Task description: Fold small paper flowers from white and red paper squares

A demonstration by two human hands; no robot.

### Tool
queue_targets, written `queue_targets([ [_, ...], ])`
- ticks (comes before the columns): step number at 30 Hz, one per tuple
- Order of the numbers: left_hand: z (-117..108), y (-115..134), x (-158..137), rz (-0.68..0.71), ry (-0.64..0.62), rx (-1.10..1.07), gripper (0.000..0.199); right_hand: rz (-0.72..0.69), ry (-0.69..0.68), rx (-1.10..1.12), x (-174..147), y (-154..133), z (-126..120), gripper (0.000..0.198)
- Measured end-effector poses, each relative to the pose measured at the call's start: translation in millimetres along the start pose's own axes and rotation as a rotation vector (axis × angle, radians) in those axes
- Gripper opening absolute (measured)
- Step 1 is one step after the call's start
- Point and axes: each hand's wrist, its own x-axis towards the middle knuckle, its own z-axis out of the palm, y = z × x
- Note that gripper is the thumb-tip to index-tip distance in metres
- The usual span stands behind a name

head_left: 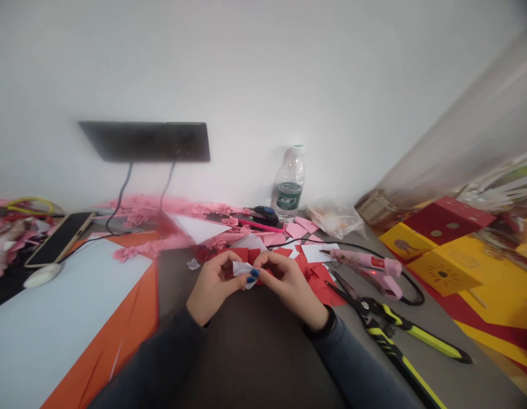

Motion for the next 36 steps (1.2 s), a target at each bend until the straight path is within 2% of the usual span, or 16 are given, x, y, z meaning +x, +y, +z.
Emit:
queue_targets([
  [4, 1.6, -2.4, -0.2, 0.027, -0.008, -0.079, 0.026, -0.002, 0.059, 0.019, 1.9, 2.0, -0.5, 0.018],
  [11, 2.5, 0.1, -2.7, 0.174, 0.096, 0.041, 0.02, -0.039, 0.141, -0.102, 1.0, -1.6, 3.1, 0.012],
  [15, 3.1, -1.8, -2.5, 0.094, 0.068, -0.066, 0.027, -0.082, 0.207, -0.158, -0.1, -5.4, 4.1, 0.011],
  [21, 5.6, -1.1, 0.0, -0.051, 0.074, -0.314, 0.031, -0.116, 0.168, -0.151, -2.0, -7.0, 4.7, 0.011],
  [24, 7.3, 2.2, 0.3, -0.054, 0.101, -0.32, 0.029, -0.108, 0.155, -0.13, -2.1, -5.5, 4.2, 0.011],
  [30, 5.1, 0.3, -0.4, 0.029, 0.129, -0.216, 0.032, -0.121, 0.166, -0.146, -1.2, -4.8, 1.8, 0.01],
  [36, 6.0, 0.3, -1.0, 0.003, 0.142, -0.219, 0.027, -0.16, 0.149, -0.181, -1.8, -7.0, 2.6, 0.01],
])
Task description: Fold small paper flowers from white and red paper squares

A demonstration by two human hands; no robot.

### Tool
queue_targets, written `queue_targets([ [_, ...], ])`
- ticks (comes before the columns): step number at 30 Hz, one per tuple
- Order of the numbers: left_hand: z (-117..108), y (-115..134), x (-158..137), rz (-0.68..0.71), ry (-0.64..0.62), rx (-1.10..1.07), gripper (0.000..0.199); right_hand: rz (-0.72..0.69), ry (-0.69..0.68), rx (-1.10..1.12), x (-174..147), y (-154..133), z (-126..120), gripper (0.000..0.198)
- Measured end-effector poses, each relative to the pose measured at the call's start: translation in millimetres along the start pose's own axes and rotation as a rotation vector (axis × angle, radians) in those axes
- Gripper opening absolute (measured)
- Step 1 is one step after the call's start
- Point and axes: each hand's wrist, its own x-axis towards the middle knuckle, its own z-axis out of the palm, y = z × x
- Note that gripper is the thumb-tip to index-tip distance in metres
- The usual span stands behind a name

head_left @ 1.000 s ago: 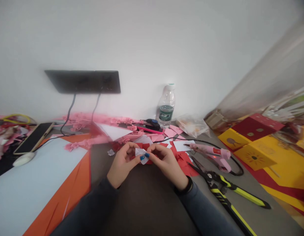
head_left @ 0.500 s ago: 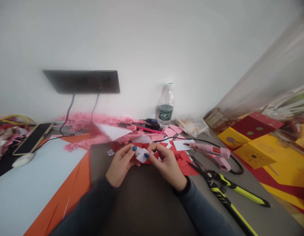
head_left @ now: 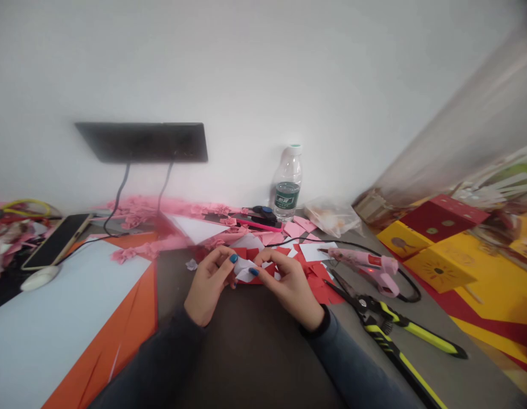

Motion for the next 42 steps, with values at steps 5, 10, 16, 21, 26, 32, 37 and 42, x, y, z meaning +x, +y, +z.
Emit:
queue_targets([
  [5, -2, 1, -1, 0.054, -0.015, 0.123, 0.019, 0.006, 0.005, -0.026, 0, -2, 2, 0.013],
  [10, -4, 4, -3, 0.167, -0.039, 0.382, 0.018, 0.027, 0.04, -0.056, 1, -1, 1, 0.011],
  [16, -1, 2, -4, 0.214, -0.045, 0.325, 0.02, 0.031, 0.082, -0.065, 0, 3, 1, 0.012],
  [21, -1, 0, -2, 0.188, -0.025, 0.339, 0.01, -0.003, 0.095, -0.059, -1, 4, 3, 0.013],
  [26, 0, 5, -3, 0.21, 0.017, 0.409, 0.008, -0.021, 0.095, -0.038, -1, 6, 1, 0.014],
  [32, 1, 5, -6, 0.232, -0.069, 0.485, 0.017, 0.009, 0.072, 0.072, 2, 9, 0, 0.021],
  [37, 0, 3, -6, 0.23, -0.074, 0.477, 0.013, 0.042, 0.037, 0.196, 4, 13, 2, 0.029],
  [42, 0, 7, -6, 0.208, -0.116, 0.544, 0.017, 0.114, -0.032, 0.292, 4, 12, 0, 0.027],
])
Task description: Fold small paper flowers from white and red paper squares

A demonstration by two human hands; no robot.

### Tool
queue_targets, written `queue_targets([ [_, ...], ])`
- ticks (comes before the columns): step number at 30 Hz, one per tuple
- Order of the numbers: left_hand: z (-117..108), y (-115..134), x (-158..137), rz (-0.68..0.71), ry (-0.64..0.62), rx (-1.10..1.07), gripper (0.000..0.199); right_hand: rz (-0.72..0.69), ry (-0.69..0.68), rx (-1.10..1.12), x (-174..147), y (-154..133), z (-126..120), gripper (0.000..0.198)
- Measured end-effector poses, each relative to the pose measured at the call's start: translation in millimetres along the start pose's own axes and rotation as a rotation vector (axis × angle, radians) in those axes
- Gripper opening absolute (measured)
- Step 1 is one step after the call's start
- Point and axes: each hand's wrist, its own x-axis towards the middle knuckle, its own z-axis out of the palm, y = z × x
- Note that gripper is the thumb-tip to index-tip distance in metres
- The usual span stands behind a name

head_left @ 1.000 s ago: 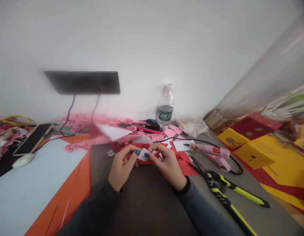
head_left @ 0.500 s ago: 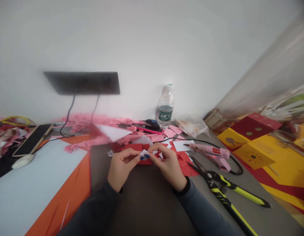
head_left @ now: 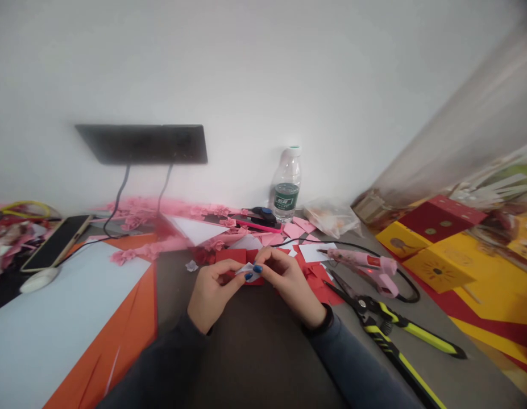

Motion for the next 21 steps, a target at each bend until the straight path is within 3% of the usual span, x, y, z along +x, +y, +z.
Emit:
queue_targets([
  [6, -2, -3, -1, 0.143, -0.005, 0.295, 0.013, -0.017, -0.159, -0.132, 0, -5, -4, 0.022],
  [16, -8, -6, 4, 0.232, -0.079, 0.405, 0.013, -0.015, -0.13, -0.241, 2, -9, -8, 0.028],
  [21, -7, -4, 4, 0.149, -0.086, 0.416, 0.012, 0.017, -0.042, -0.201, 2, -10, -13, 0.032],
])
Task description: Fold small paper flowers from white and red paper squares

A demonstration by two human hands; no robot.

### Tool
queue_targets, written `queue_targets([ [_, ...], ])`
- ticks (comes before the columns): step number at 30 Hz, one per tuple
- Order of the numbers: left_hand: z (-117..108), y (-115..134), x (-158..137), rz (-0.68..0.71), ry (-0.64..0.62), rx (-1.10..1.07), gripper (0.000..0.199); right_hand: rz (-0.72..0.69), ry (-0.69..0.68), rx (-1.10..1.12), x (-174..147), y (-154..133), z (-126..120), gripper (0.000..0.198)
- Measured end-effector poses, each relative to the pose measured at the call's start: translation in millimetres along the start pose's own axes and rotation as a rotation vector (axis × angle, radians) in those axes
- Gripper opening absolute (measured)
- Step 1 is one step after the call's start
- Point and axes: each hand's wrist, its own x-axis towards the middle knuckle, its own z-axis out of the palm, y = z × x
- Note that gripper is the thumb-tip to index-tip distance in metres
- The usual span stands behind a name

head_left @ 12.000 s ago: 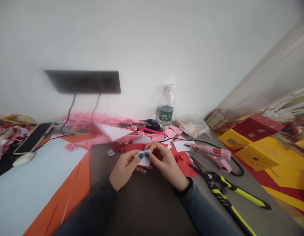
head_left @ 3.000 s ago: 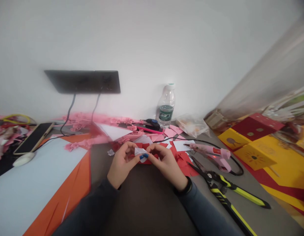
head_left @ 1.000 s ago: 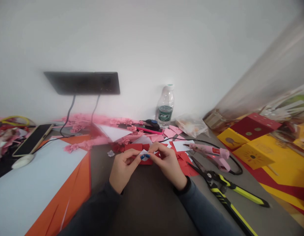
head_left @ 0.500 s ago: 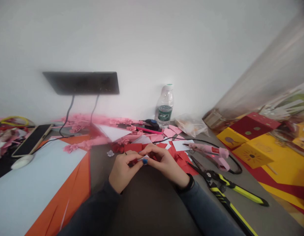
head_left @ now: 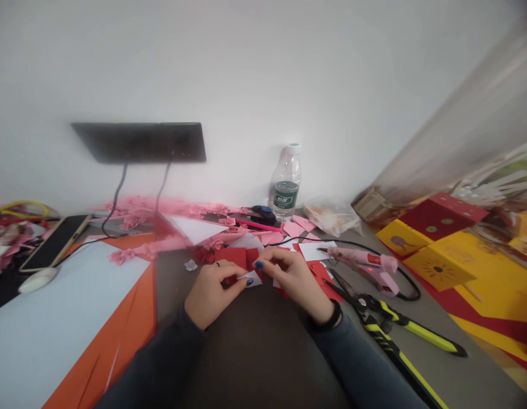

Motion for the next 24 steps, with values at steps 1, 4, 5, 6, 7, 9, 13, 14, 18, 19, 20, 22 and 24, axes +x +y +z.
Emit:
queue_targets([
  [1, 0, 0, 0, -0.031, -0.008, -0.002, 0.012, 0.003, 0.037, 0.01, 0, 0, -1, 0.033],
  [4, 1, 2, -1, -0.1, -0.044, -0.02, 0.014, -0.009, 0.071, -0.041, -1, -2, -2, 0.032],
  [5, 1, 2, -1, -0.113, -0.06, -0.029, 0.015, -0.017, 0.041, -0.084, -1, -2, -1, 0.031],
  [6, 1, 2, -2, -0.124, -0.075, -0.04, 0.017, -0.029, -0.006, -0.133, -2, -3, 0, 0.029],
  [7, 0, 3, -2, -0.135, -0.093, -0.054, 0.019, -0.05, -0.059, -0.181, -3, -3, 2, 0.027],
  [9, -1, 3, -1, -0.156, -0.144, -0.103, 0.022, -0.113, -0.167, -0.262, -4, -4, 5, 0.026],
  [13, -6, 3, 0, -0.222, -0.306, -0.311, 0.02, -0.147, -0.362, -0.23, -6, -6, 5, 0.035],
  [14, -7, 3, 0, -0.24, -0.355, -0.37, 0.021, -0.126, -0.411, -0.189, -6, -7, 3, 0.037],
  [18, -8, 2, 0, -0.294, -0.482, -0.53, 0.025, -0.063, -0.505, -0.051, -5, -8, -3, 0.044],
  [19, -8, 2, 0, -0.305, -0.489, -0.541, 0.025, -0.06, -0.476, -0.023, -5, -8, -4, 0.046],
  [20, -7, 2, 0, -0.316, -0.488, -0.54, 0.025, -0.058, -0.425, 0.002, -4, -8, -5, 0.046],
  [22, -5, 3, 0, -0.335, -0.464, -0.52, 0.023, -0.061, -0.278, 0.028, -3, -7, -7, 0.046],
  [24, -4, 4, 1, -0.339, -0.396, -0.507, 0.022, -0.093, -0.125, 0.016, -3, -7, -8, 0.044],
])
